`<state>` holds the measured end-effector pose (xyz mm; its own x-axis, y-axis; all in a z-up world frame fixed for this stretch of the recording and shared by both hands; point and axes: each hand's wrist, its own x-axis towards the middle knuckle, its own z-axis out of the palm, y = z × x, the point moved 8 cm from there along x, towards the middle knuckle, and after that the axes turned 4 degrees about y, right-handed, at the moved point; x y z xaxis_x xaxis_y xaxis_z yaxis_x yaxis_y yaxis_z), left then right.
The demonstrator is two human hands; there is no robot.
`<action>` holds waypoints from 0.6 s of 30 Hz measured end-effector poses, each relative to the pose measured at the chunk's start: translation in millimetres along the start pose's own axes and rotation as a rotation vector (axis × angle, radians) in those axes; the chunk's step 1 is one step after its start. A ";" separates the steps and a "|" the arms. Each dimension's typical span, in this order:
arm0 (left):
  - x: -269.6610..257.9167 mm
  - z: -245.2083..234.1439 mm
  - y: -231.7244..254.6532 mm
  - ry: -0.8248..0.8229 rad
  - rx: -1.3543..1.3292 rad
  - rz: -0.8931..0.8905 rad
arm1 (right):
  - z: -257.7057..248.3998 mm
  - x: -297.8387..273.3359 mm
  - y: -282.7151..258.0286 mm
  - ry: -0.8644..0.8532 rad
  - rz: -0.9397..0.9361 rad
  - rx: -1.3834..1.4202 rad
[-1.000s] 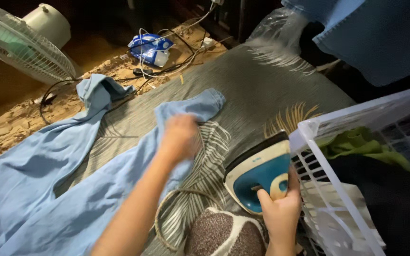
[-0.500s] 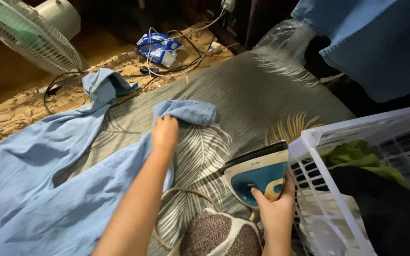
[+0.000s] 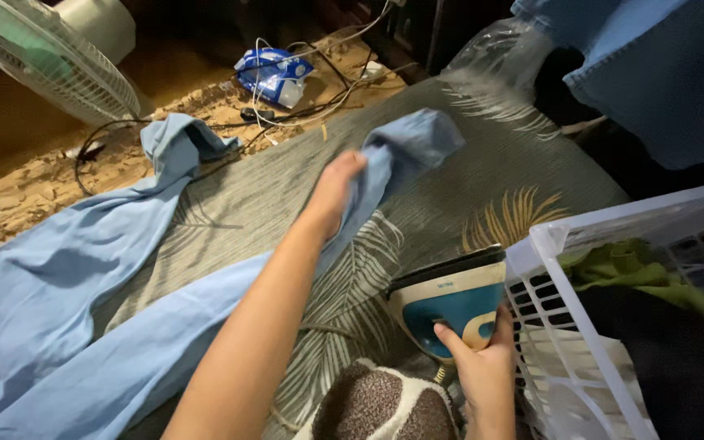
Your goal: The person irons a pair of light blue jeans laid out on a patterned bedspread. They use a blue and white iron to smooth the front and back of the jeans, adjusting the garment as needed.
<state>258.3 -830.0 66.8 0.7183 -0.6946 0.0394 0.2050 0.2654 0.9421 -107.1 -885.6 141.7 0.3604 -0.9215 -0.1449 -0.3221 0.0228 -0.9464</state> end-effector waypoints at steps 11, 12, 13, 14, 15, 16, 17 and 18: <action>-50.6 -29.8 -35.1 -0.109 0.926 0.254 | -36.3 -27.8 -83.6 0.003 -0.407 0.101; -56.2 -39.6 -25.8 -0.018 1.024 0.266 | -38.2 -37.2 -98.2 0.059 -0.480 0.092; -61.0 -46.9 -17.8 0.073 1.119 0.282 | -37.1 -49.1 -111.5 0.117 -0.553 0.083; -62.9 -47.3 -20.4 0.057 1.181 0.236 | -33.5 -61.0 -123.9 0.176 -0.626 0.074; -64.7 -47.3 -25.5 0.041 1.241 0.190 | -20.9 -66.7 -130.5 0.135 -0.619 0.111; -65.0 -49.0 -31.5 0.024 1.302 0.144 | -5.2 -71.1 -135.2 0.095 -0.612 0.149; -63.0 -53.2 -45.1 -0.029 1.314 0.003 | 21.2 -66.8 -126.7 -0.002 -0.438 0.297; -61.6 -56.0 -60.9 -0.083 1.322 -0.139 | 50.8 -61.2 -116.0 -0.101 -0.263 0.442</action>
<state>238.8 -766.0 -11.7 0.6919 -0.7140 -0.1070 -0.5567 -0.6220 0.5506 -47.4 -812.1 245.7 0.4686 -0.8768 0.1074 0.1828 -0.0227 -0.9829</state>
